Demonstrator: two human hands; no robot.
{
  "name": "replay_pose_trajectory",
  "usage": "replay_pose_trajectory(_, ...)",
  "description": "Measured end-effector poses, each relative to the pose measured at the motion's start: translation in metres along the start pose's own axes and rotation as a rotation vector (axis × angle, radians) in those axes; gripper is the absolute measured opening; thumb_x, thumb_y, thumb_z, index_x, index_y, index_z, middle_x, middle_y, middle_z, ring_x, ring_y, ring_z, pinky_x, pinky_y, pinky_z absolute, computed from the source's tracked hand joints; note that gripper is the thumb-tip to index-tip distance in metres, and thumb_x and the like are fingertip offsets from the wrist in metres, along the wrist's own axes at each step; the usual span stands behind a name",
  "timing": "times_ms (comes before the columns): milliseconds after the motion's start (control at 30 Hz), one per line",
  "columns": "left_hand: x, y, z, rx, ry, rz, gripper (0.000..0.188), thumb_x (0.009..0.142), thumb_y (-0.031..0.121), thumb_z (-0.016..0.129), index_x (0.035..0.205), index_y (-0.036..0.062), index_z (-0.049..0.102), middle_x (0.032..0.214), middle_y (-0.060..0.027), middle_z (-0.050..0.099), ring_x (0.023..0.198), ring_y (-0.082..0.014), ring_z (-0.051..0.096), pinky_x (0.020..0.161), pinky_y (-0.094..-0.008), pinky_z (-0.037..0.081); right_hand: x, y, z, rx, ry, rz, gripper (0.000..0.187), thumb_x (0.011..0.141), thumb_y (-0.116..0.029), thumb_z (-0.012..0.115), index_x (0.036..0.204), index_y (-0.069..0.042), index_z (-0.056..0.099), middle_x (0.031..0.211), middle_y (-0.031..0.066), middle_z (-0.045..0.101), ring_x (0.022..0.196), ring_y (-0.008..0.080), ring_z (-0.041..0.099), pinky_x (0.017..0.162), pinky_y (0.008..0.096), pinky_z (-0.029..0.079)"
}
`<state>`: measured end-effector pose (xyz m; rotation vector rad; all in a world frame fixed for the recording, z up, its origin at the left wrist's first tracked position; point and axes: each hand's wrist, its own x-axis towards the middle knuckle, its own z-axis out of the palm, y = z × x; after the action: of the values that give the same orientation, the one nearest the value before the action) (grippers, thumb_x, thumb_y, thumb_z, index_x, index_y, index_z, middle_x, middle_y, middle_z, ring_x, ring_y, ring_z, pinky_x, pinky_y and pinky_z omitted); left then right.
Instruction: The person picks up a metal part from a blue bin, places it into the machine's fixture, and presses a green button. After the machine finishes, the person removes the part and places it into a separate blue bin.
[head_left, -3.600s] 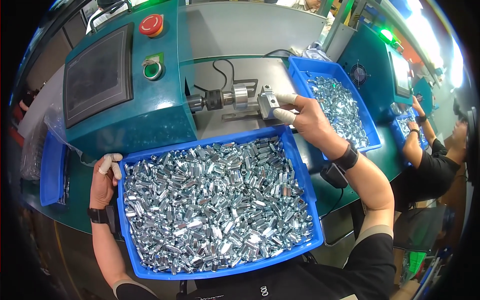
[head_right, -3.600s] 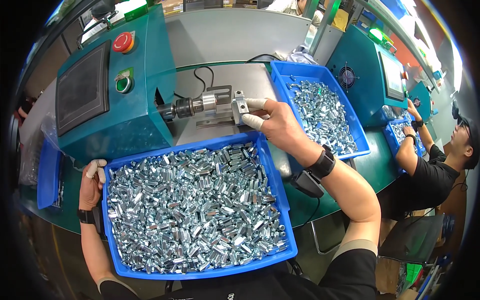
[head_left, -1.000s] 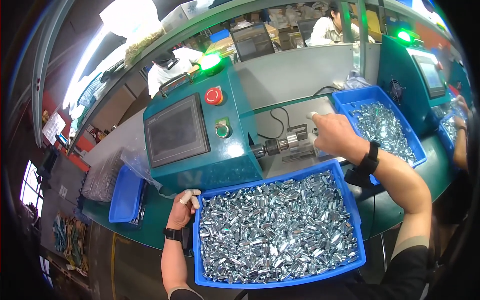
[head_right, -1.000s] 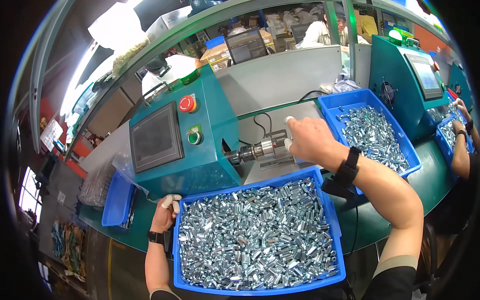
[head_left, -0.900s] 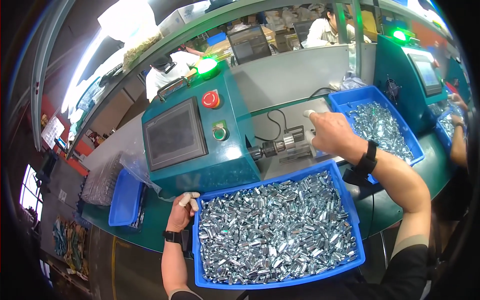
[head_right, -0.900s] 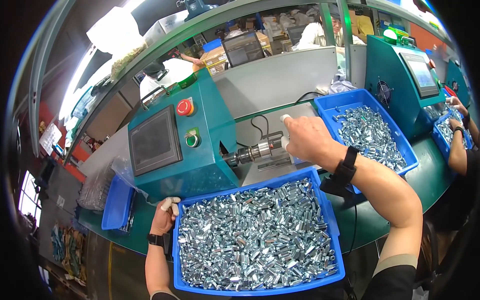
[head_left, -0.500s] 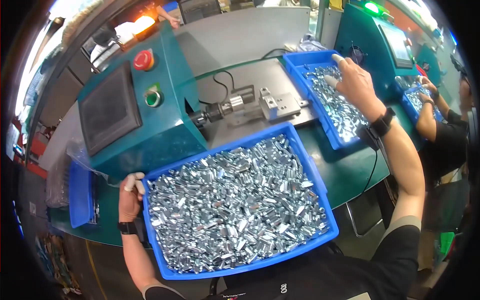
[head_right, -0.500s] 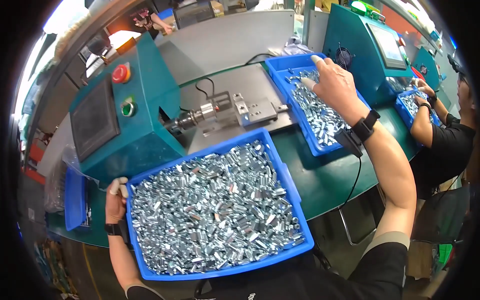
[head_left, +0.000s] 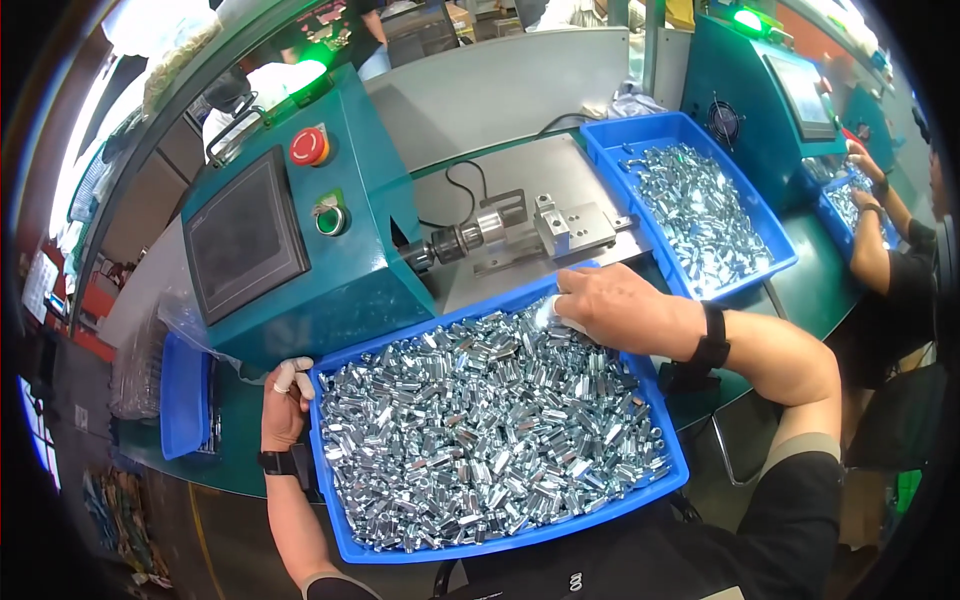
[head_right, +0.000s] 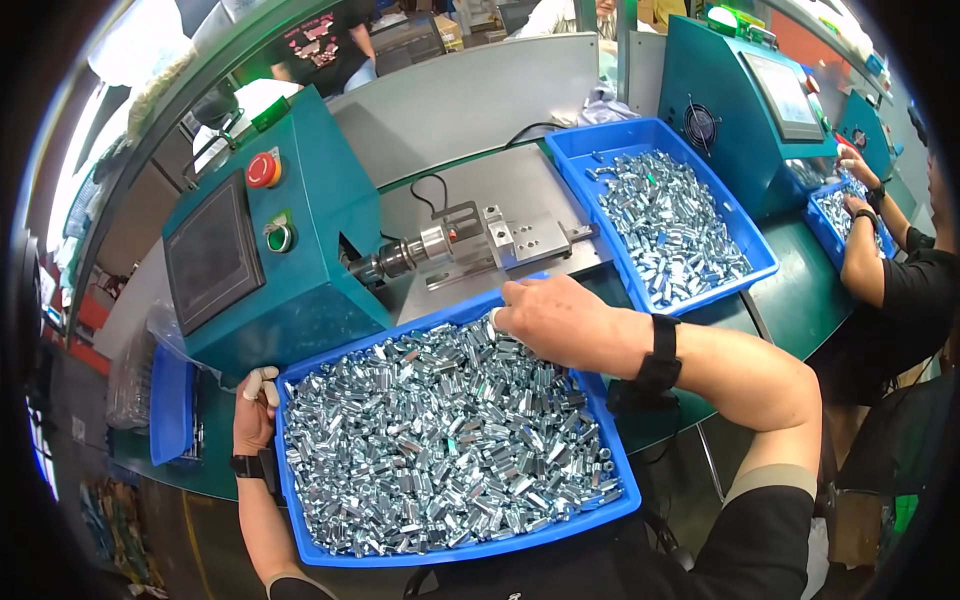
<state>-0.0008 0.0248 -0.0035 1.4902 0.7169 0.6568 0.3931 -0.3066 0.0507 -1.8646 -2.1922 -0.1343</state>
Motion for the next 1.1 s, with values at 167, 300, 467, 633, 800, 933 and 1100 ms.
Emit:
replay_pose_trajectory(167,0.001,0.008,-0.001,-0.002,-0.003,-0.002,0.04,0.102,0.04,0.054,0.106,0.001,0.066,0.065,-0.0015,0.056,0.05,-0.0075,0.042,0.048,-0.0212,0.032,0.0,-0.005,-0.004,-0.037,-0.084,0.049,0.009,0.08,-0.001,0.062,0.089,-0.002,0.062,0.092,0.015,0.059,0.087,0.0335,0.065,0.072,0.0434,0.053)
replay_pose_trajectory(300,0.001,0.007,0.002,-0.014,-0.025,-0.003,0.038,0.103,0.036,0.054,0.108,-0.0001,0.066,0.068,-0.0036,0.06,0.054,-0.0092,0.047,0.051,-0.0209,0.036,-0.004,-0.004,-0.009,0.01,-0.184,0.042,0.01,0.08,0.0,0.061,0.09,-0.002,0.06,0.095,0.014,0.055,0.093,0.0324,0.061,0.074,0.0427,0.052)
replay_pose_trajectory(467,0.002,0.006,-0.001,-0.021,-0.041,0.004,0.038,0.103,0.036,0.054,0.108,0.0002,0.066,0.068,-0.0037,0.06,0.054,-0.0087,0.047,0.051,-0.0208,0.036,-0.003,-0.004,-0.015,-0.014,-0.187,-0.011,0.009,0.079,0.001,0.061,0.087,-0.001,0.06,0.096,0.0141,0.055,0.096,0.0319,0.06,0.076,0.0426,0.051)
replay_pose_trajectory(633,0.002,0.006,-0.001,-0.018,-0.024,-0.005,0.037,0.103,0.035,0.053,0.107,0.0004,0.066,0.067,-0.0037,0.06,0.053,-0.0085,0.046,0.051,-0.0208,0.036,-0.007,0.0,-0.019,0.046,-0.058,-0.049,0.011,0.079,-0.001,0.063,0.09,-0.002,0.062,0.093,0.0119,0.053,0.092,0.0314,0.06,0.074,0.0437,0.05)
replay_pose_trajectory(800,0.0,0.004,0.0,-0.03,-0.009,-0.024,0.037,0.103,0.035,0.053,0.106,0.0005,0.066,0.066,-0.0034,0.059,0.051,-0.0087,0.045,0.05,-0.0207,0.035,-0.01,0.003,-0.024,0.101,0.076,0.036,0.013,0.082,-0.003,0.066,0.095,-0.002,0.066,0.089,0.011,0.056,0.083,0.0299,0.062,0.069,0.04,0.051)
replay_pose_trajectory(933,0.002,0.004,-0.001,-0.033,-0.006,-0.019,0.037,0.103,0.035,0.053,0.106,0.0005,0.066,0.065,-0.0032,0.059,0.051,-0.0086,0.045,0.05,-0.0204,0.035,-0.003,0.01,-0.034,0.452,0.279,0.233,0.012,0.083,-0.003,0.071,0.095,-0.003,0.07,0.088,0.0108,0.066,0.078,0.0262,0.068,0.071,0.0351,0.056)
replay_pose_trajectory(1100,0.002,0.003,-0.003,-0.04,-0.008,-0.025,0.036,0.103,0.035,0.053,0.105,0.0007,0.066,0.065,-0.0032,0.058,0.051,-0.0084,0.045,0.05,-0.0201,0.034,0.014,0.04,-0.029,0.704,0.417,0.506,0.016,0.088,-0.007,0.074,0.103,-0.001,0.071,0.087,0.006,0.072,0.074,0.0096,0.065,0.068,0.0253,0.053)
